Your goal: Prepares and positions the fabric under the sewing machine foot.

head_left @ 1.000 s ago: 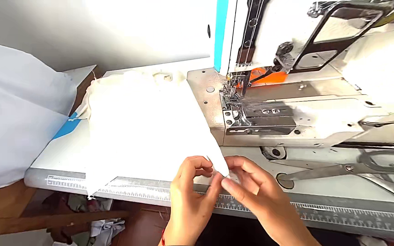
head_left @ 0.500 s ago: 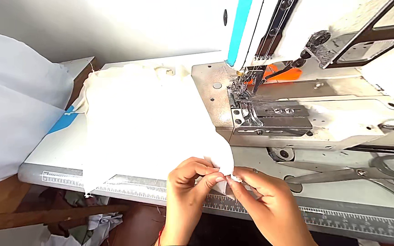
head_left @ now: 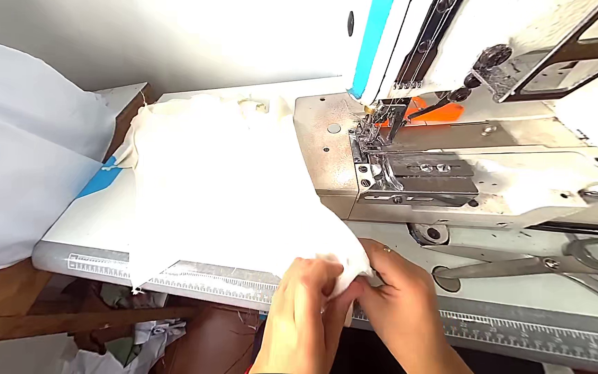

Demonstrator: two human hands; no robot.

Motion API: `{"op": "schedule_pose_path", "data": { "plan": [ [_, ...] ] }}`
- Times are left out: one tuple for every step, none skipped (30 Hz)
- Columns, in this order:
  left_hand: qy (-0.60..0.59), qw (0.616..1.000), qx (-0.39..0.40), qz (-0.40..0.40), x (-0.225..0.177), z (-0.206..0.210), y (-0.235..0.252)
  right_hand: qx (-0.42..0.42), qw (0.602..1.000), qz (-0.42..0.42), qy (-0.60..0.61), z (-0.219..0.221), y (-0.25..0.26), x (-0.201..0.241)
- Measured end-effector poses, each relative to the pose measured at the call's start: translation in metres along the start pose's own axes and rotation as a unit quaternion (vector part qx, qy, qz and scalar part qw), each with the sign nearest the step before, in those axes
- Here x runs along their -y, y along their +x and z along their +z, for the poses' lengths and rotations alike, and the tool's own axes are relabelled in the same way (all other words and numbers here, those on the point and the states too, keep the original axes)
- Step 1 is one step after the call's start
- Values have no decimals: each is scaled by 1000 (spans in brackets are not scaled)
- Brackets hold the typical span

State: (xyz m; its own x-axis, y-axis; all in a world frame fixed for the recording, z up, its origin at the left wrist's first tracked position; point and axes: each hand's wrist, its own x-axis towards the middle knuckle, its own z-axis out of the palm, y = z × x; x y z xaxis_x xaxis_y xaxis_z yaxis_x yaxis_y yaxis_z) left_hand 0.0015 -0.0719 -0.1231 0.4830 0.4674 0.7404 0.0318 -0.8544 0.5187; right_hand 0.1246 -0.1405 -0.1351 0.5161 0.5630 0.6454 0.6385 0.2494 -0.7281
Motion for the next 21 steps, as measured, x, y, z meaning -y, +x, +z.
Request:
{"op": "schedule_pose_path", "data": {
  "plan": [
    [33,999,3,3,2,-4,-4,-15,1000,-8,-12,-5,3,1],
    [52,999,-2,-11,5,-10,-9,-26,999,-14,-24,-11,6,3],
    [45,998,-15,-36,11,-18,-14,-28,999,-17,-35,-18,7,7],
    [9,997,-37,-63,16,-26,-17,-21,999,-19,-47,-22,5,11],
    [-47,993,-61,-87,18,-34,-19,-5,998,-22,-57,-25,2,16],
    [-111,985,-88,-101,17,-41,-18,15,997,-28,-65,-25,-2,19],
    [-179,971,-115,-110,14,-44,-15,30,997,-34,-67,-23,-7,20],
    [-253,949,-142,-124,9,-45,-13,34,996,-41,-66,-19,-11,19],
    [-337,914,-170,-150,2,-45,-11,31,996,-46,-66,-16,-15,16],
    [-415,870,-193,-183,-4,-45,-10,23,997,-42,-66,-14,-17,11],
    [-463,837,-203,-210,-8,-47,-8,8,998,-28,-53,-13,-17,6],
    [-466,837,-188,-218,-8,-49,-8,-12,1000,-2,-15,-14,-16,1],
    [-422,872,-148,-199,-4,-52,-10,-27,997,45,63,-15,-14,0],
    [-340,921,-96,-162,2,-54,-12,-36,978,112,174,-18,-10,5],
    [-251,960,-47,-115,9,-57,-14,-45,935,184,301,-20,-5,12],
    [-190,979,-9,-78,14,-61,-14,-44,884,236,401,-21,-1,17],
    [-170,983,18,-63,16,-63,-12,-26,853,255,454,-22,1,20],
    [-181,980,35,-70,16,-66,-10,0,851,245,464,-23,2,19],
    [-209,972,43,-96,15,-69,-7,29,877,213,430,-25,3,15],
    [-245,960,41,-131,14,-71,-3,51,911,172,371,-28,4,10],
    [-277,946,34,-165,14,-73,1,63,939,133,311,-30,6,6]
  ]
}}
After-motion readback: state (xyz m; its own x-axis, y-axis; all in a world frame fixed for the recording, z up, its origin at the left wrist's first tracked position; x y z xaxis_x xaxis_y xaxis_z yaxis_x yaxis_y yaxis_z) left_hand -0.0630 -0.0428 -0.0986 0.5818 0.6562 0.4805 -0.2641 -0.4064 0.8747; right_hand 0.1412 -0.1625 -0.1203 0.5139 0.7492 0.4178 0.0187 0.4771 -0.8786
